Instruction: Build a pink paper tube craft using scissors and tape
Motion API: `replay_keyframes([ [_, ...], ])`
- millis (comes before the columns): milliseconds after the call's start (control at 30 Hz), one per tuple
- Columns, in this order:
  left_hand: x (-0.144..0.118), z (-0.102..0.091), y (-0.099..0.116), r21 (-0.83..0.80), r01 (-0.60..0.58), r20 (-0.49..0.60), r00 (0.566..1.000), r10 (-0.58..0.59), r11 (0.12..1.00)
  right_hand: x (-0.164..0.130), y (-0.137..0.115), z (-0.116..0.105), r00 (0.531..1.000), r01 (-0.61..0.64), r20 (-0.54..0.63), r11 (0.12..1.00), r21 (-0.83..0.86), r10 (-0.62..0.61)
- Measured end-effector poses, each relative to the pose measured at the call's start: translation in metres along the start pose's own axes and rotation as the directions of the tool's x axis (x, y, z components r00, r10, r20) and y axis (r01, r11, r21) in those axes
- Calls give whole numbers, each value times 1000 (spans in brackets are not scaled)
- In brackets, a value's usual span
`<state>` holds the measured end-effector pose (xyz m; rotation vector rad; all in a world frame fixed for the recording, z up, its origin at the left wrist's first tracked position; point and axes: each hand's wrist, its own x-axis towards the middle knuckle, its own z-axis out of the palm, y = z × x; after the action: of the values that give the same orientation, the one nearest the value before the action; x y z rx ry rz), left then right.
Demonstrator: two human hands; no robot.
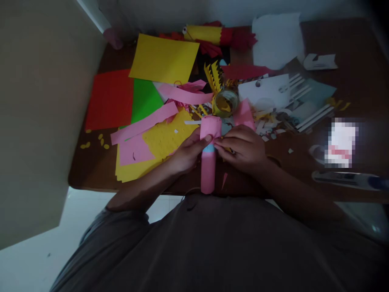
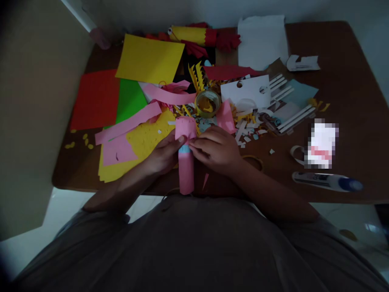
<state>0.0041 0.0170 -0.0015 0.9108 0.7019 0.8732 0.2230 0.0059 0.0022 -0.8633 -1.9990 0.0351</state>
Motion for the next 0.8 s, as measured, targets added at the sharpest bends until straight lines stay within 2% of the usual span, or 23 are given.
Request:
replay_keyframes([
  [133,0,0,1,-10,6,-1,1000,-6,1000,-1,1,2,998,-60,21,997,38,60],
  [333,-1,2,5,-57,45,-45,998,-48,997,2,-3,-1,998,-42,-37,989,144,48],
  [500,-1,6,11,-69,85,-94,991,-91,994,4,-3,-9,985,-161,-38,974,157,169],
  [567,0,3,15,-58,103,-167,980,-112,993,4,1,-11,971,-230,-41,968,98,235],
  [633,2,-5,21,2,78,-286,955,-74,997,3,10,-12,954,-299,-17,954,-21,298],
  [733,5,-26,30,195,46,-453,890,49,980,-1,28,-9,908,-366,129,905,-217,398],
  [800,7,-43,34,355,72,-487,865,119,932,-4,40,-6,854,-386,243,874,-297,460],
])
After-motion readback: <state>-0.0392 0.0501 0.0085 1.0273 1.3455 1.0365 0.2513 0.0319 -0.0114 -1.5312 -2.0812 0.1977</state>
